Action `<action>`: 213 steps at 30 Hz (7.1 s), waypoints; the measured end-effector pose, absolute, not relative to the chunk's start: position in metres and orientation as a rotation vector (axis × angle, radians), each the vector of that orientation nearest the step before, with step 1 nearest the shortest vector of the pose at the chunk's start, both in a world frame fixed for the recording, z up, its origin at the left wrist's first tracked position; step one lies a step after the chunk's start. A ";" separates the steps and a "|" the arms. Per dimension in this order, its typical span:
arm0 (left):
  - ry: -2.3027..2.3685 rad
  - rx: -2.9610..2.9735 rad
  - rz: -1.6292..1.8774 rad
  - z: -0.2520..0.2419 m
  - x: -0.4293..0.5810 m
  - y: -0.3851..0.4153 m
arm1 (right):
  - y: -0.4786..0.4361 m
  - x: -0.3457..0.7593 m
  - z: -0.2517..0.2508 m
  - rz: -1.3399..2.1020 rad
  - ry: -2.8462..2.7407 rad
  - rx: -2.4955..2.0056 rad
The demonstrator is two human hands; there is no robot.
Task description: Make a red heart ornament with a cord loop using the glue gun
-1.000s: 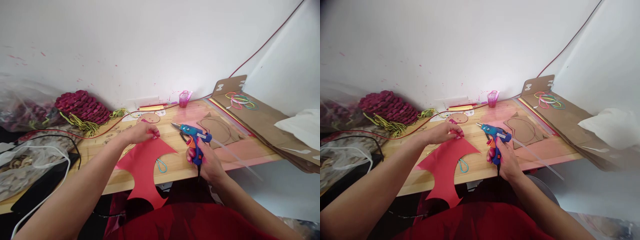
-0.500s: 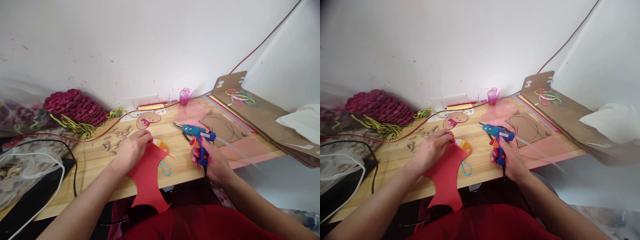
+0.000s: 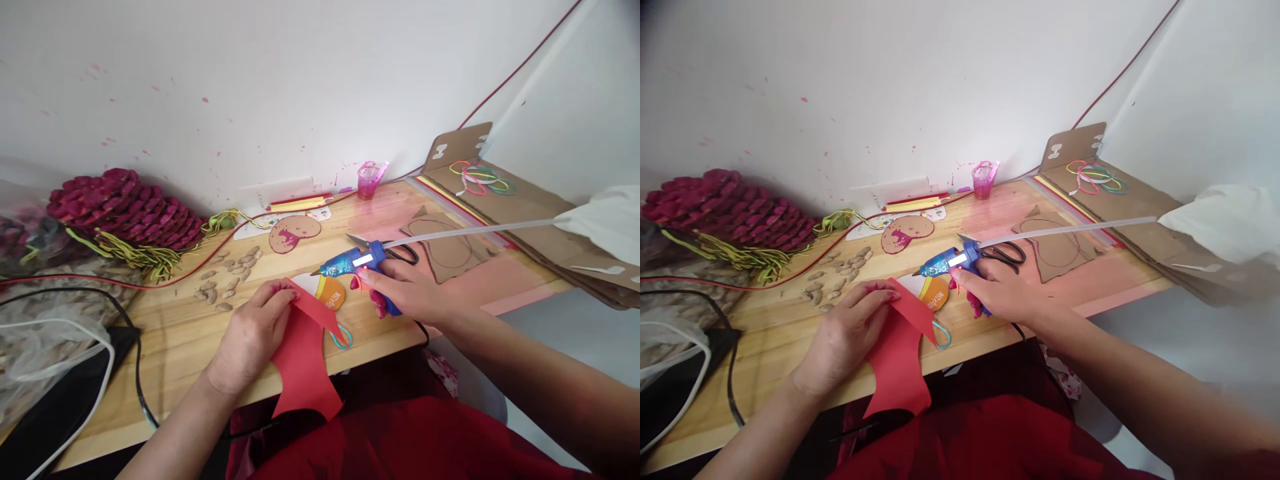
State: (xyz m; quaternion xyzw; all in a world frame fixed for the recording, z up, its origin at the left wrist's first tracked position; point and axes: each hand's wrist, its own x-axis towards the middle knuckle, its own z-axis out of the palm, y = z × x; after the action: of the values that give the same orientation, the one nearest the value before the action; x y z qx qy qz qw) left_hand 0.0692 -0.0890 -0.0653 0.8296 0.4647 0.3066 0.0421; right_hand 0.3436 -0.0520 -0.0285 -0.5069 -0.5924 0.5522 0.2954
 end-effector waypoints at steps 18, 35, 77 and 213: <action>1.358 2.401 0.914 -0.058 0.063 -0.094 | -0.029 0.309 -0.010 0.825 -2.280 -1.439; 1.337 2.351 0.885 -0.056 0.060 -0.093 | -0.023 0.303 -0.007 0.714 -2.415 -1.356; 1.350 2.352 0.866 -0.054 0.060 -0.094 | -0.022 0.300 0.002 0.548 -2.560 -1.327; 1.638 2.542 0.126 -0.062 0.100 -0.113 | -0.081 0.333 -0.048 1.688 -0.760 -0.935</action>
State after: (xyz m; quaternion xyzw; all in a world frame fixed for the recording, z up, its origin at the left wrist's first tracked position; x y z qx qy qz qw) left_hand 0.1001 -0.1127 -0.0624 0.8384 0.5404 0.0414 0.0573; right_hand 0.3335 -0.0808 -0.0477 -0.3882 -0.3154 0.7005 0.5090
